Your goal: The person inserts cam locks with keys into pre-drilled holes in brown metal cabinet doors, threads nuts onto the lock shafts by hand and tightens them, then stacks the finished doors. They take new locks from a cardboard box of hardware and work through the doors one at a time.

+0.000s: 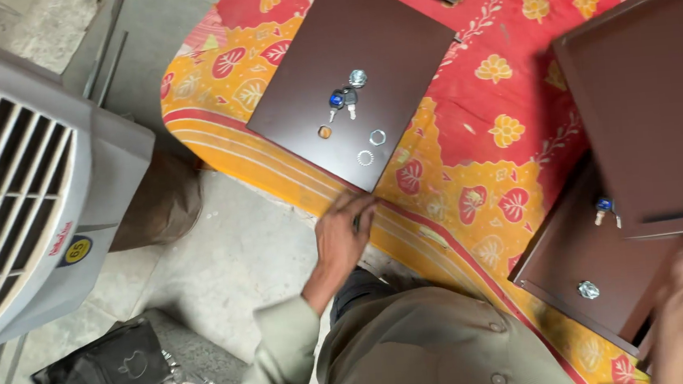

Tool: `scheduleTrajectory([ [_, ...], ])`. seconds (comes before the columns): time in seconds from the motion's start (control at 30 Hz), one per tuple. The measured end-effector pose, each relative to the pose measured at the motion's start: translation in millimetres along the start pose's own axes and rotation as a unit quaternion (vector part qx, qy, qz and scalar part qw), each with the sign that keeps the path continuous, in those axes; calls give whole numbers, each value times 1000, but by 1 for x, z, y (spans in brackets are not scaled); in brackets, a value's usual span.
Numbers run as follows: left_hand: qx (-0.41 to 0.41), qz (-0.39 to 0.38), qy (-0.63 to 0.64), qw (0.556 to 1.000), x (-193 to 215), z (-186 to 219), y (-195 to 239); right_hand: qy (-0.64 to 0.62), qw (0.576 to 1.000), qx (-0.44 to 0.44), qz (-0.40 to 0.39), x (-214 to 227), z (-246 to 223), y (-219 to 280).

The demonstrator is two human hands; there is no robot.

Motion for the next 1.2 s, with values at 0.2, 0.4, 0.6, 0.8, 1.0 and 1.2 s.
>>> scheduleTrajectory([
  [0.2, -187, 23, -248, 950, 3, 4, -56, -88, 975, -187, 84, 17, 115, 64],
  [0.4, -226, -22, -296, 928, -18, -19, -46, -261, 932, -250, 32, 12, 145, 79],
  [0.6, -282, 4, -205, 937, -25, 22, -38, -294, 903, -300, -91, 20, 182, 74],
  [0.8, -339, -88, -130, 927, -102, 84, -39, -273, 882, -364, -123, 17, 202, 74],
  [1.0, -390, -227, -224, 864, -161, 68, -29, -292, 871, -374, -125, 31, 228, 70],
  [1.2, -359, -222, -144, 895, -165, 70, -30, -286, 872, -382, -106, 30, 226, 70],
])
Point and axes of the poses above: each hand's wrist, its own y-axis away from the middle knuckle, its own x-axis out of the back of the hand, z = x × y, the point moved 1 cm from there along -y, towards the middle knuckle, and after that the axes turned 5 degrees about x, right-handed, at the moved point
